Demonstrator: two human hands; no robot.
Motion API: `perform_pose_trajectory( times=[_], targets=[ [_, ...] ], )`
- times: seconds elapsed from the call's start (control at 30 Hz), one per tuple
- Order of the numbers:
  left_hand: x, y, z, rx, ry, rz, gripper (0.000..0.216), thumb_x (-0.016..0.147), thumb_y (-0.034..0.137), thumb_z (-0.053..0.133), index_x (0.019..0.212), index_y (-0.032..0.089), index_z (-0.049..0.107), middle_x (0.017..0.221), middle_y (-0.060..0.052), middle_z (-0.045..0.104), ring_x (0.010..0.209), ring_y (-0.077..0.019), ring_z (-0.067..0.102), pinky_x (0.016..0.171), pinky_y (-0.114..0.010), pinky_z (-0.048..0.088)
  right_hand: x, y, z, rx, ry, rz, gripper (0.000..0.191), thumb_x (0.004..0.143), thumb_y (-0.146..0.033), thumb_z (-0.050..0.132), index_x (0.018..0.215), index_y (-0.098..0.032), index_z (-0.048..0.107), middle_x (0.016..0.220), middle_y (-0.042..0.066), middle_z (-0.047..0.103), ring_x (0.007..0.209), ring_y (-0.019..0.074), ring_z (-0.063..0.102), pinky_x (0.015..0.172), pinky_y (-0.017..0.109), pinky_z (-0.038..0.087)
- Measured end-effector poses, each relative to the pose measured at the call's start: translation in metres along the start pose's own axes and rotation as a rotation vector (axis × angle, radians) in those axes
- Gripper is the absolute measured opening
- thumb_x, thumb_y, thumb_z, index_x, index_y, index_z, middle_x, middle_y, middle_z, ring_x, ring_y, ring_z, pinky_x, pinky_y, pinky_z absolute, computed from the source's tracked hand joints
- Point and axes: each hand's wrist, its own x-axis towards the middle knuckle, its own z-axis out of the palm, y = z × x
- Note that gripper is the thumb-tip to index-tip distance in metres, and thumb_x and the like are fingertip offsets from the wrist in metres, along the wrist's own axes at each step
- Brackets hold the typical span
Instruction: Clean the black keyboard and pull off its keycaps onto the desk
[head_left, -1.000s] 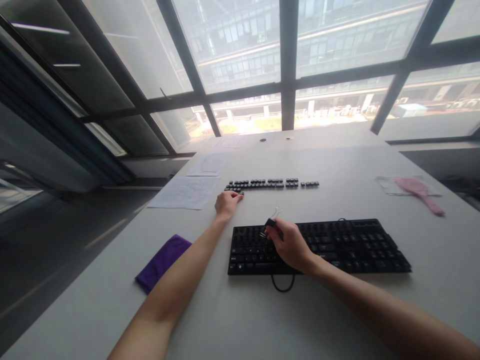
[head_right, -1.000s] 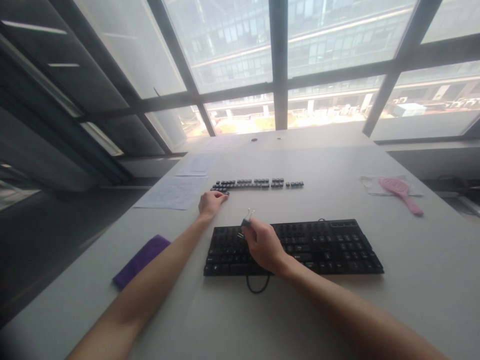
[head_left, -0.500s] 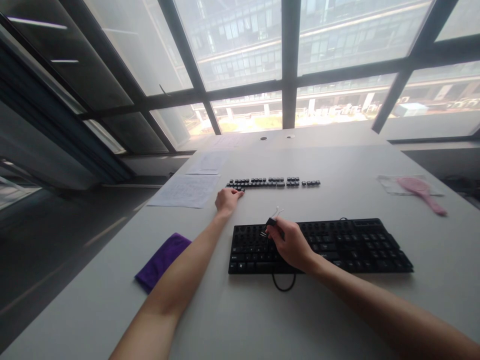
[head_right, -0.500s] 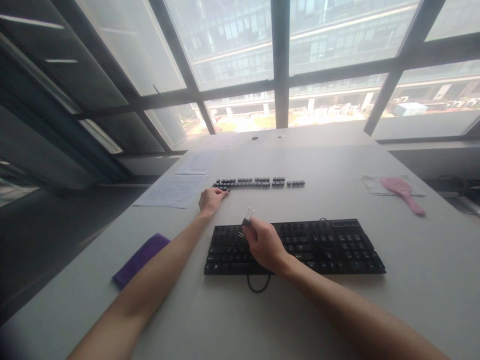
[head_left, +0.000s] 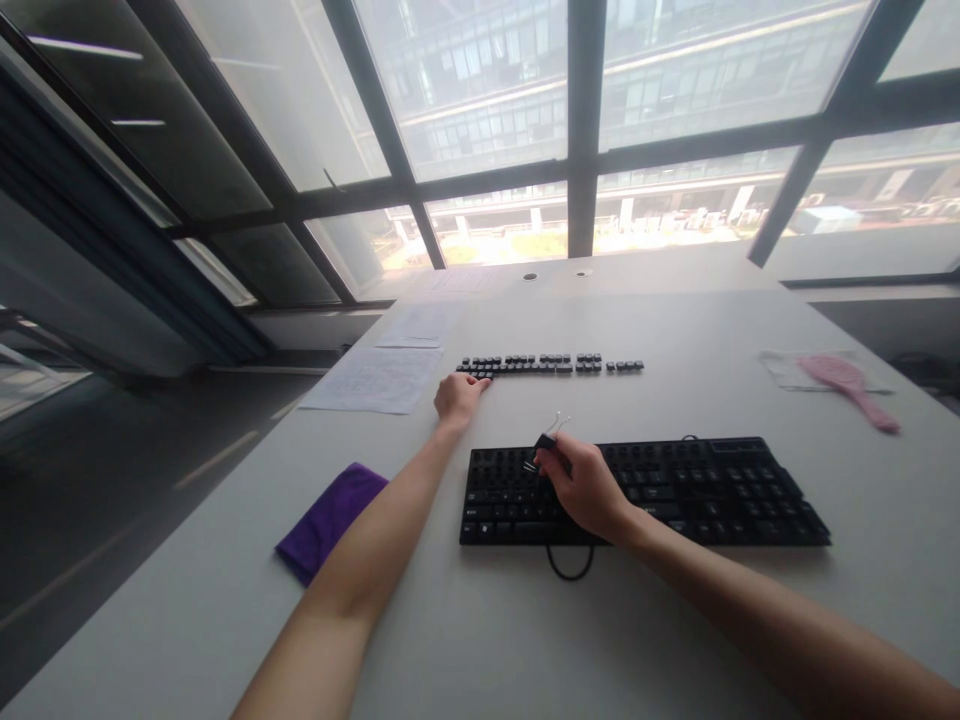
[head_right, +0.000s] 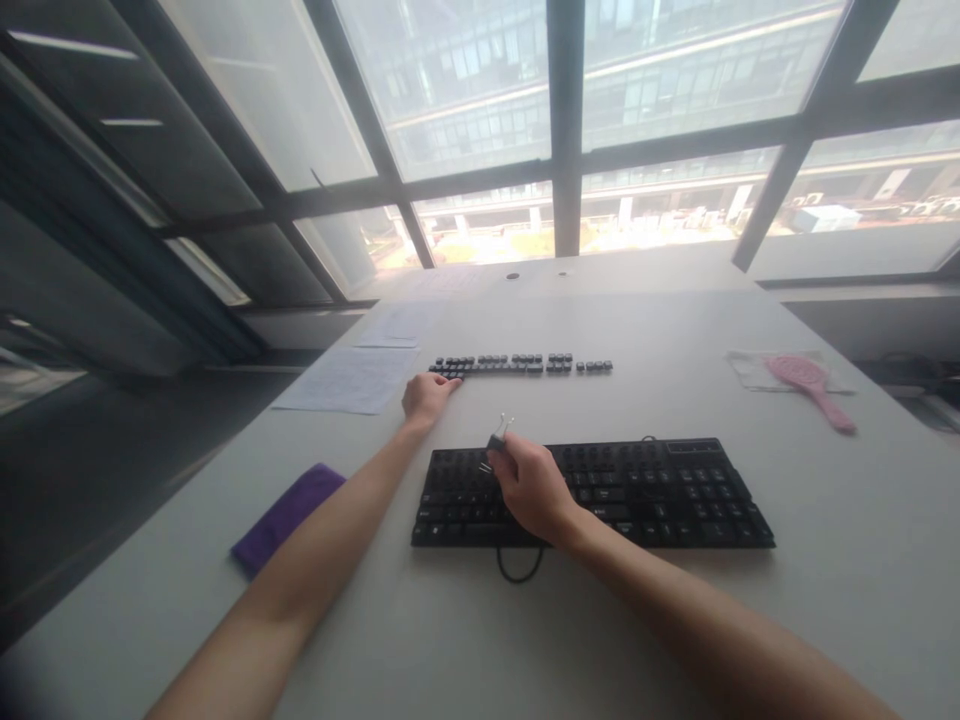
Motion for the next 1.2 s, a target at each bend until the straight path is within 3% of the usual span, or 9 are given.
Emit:
perform_pose_trajectory(
  times=[0.37,0.6,0.73,0.97,1.07,1.2],
  targets=[
    [-0.007,0.005,-0.005,-0.002,-0.014,0.002,0.029,0.079,0.053,0.071,0.083,0.025,0.077,0.09,-0.009,0.077,0.088,-0.0245,0.069,0.072,-0.029,0.047,0.002,0.001,0.0,-0.001,0.067,-0.03,0.02,0.096,-0.026,0.052,0.078,-0.019,0.056,0.073,0.003,0.061,0.069,0.0175,0.055,0.066,0.029,0.041],
    [-0.024,0.011,-0.023,-0.031,-0.066,0.065,0.026,0.079,0.051,0.072,0.079,0.025,0.076,0.088,-0.006,0.077,0.085,-0.0219,0.069,0.072,-0.028,0.047,0.003,0.001,-0.002,0.052,0.112,-0.059,0.019,0.096,-0.024,0.051,0.079,-0.019,0.056,0.076,0.003,0.06,0.071,0.0176,0.053,0.069,0.029,0.042],
    [-0.051,0.019,-0.041,-0.048,-0.107,0.172,0.025,0.078,0.047,0.074,0.073,0.022,0.074,0.081,-0.004,0.076,0.078,-0.0191,0.067,0.069,-0.027,0.045,0.004,0.001,-0.002,0.025,0.086,-0.036,0.018,0.094,-0.02,0.051,0.077,-0.02,0.053,0.075,0.002,0.057,0.071,0.0172,0.049,0.067,0.029,0.039],
    [-0.134,0.026,-0.068,-0.083,-0.271,0.443,0.029,0.083,0.047,0.066,0.072,0.02,0.071,0.073,-0.003,0.072,0.069,-0.0164,0.064,0.064,-0.026,0.041,0.003,-0.001,-0.01,0.014,-0.02,-0.074,0.022,0.092,-0.014,0.049,0.071,-0.02,0.047,0.075,0.001,0.052,0.069,0.016,0.047,0.065,0.029,0.038],
    [-0.158,0.023,-0.071,-0.116,-0.34,0.507,0.024,0.087,0.042,0.06,0.077,0.023,0.07,0.076,-0.001,0.072,0.07,-0.0166,0.064,0.063,-0.026,0.042,0.002,0.0,-0.011,0.033,-0.041,-0.085,0.021,0.092,-0.014,0.048,0.073,-0.02,0.05,0.08,0.002,0.054,0.071,0.0162,0.049,0.067,0.029,0.041],
    [-0.174,0.02,-0.065,-0.147,-0.331,0.599,0.017,0.088,0.022,0.053,0.091,0.026,0.069,0.087,-0.002,0.073,0.081,-0.0185,0.066,0.071,-0.028,0.046,0.0,0.003,-0.009,0.032,-0.063,-0.089,0.019,0.093,-0.014,0.048,0.076,-0.02,0.052,0.085,0.003,0.054,0.075,0.0161,0.051,0.07,0.029,0.042]
  ],
)
